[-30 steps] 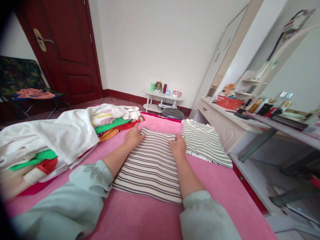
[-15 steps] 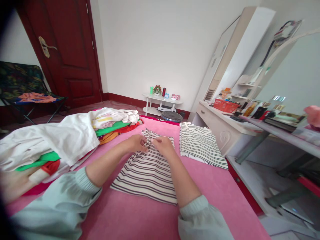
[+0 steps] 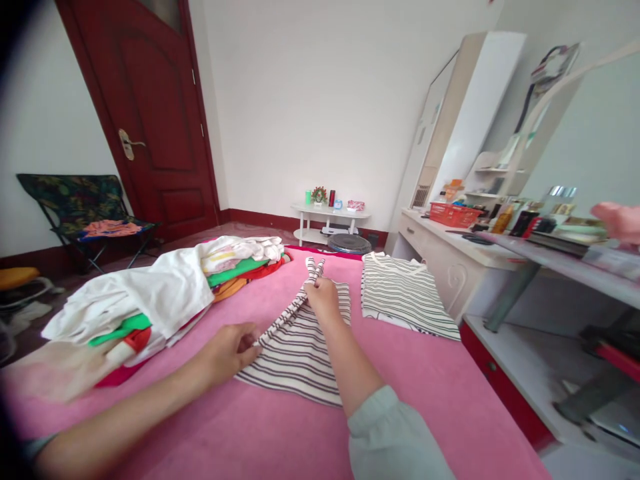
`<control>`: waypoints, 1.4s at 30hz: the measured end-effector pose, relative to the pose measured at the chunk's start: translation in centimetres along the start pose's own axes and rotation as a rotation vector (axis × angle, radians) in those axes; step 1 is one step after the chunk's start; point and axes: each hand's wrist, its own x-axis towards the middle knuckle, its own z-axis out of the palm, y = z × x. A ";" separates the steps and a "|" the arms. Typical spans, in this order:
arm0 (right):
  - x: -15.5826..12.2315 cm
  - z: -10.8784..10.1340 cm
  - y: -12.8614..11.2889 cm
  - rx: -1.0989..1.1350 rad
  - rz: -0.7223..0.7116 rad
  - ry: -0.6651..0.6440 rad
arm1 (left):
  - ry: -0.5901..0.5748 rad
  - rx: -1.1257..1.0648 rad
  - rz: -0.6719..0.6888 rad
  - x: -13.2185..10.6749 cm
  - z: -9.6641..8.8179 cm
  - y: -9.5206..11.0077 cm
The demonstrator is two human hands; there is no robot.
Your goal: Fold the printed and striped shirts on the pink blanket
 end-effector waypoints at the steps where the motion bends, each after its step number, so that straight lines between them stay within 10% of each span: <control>1: 0.0 0.1 -0.6 0.053 0.009 -0.003 | 0.010 -0.108 0.023 -0.4 -0.7 0.1; 5: -0.7 -0.2 -4.2 0.597 0.075 -0.060 | 0.268 -0.313 0.088 -2.5 -5.8 2.7; 10: -1.2 -2.0 -7.0 1.132 0.089 -0.175 | 0.625 0.032 0.263 -4.2 -10.9 8.6; 16: 0.7 -4.9 -3.0 0.842 0.254 -0.125 | 0.256 0.185 0.472 -3.3 -4.0 11.4; 21: 1.0 -5.9 2.8 0.559 0.340 -0.096 | -0.098 0.254 0.525 -3.1 4.8 10.4; 24: 1.1 -5.4 5.1 0.452 0.287 0.016 | -0.169 0.221 0.539 -3.8 7.0 9.9; 31: 2.2 -5.0 7.6 0.150 0.132 0.254 | -0.178 -0.094 0.570 -2.2 3.6 9.2; 37: 1.1 -4.9 4.5 -0.322 -0.002 0.381 | 0.218 0.034 0.377 3.5 0.8 2.3; 42: -1.4 -0.5 -0.5 -0.383 -0.401 -0.204 | 0.241 0.102 0.302 5.3 0.8 -2.4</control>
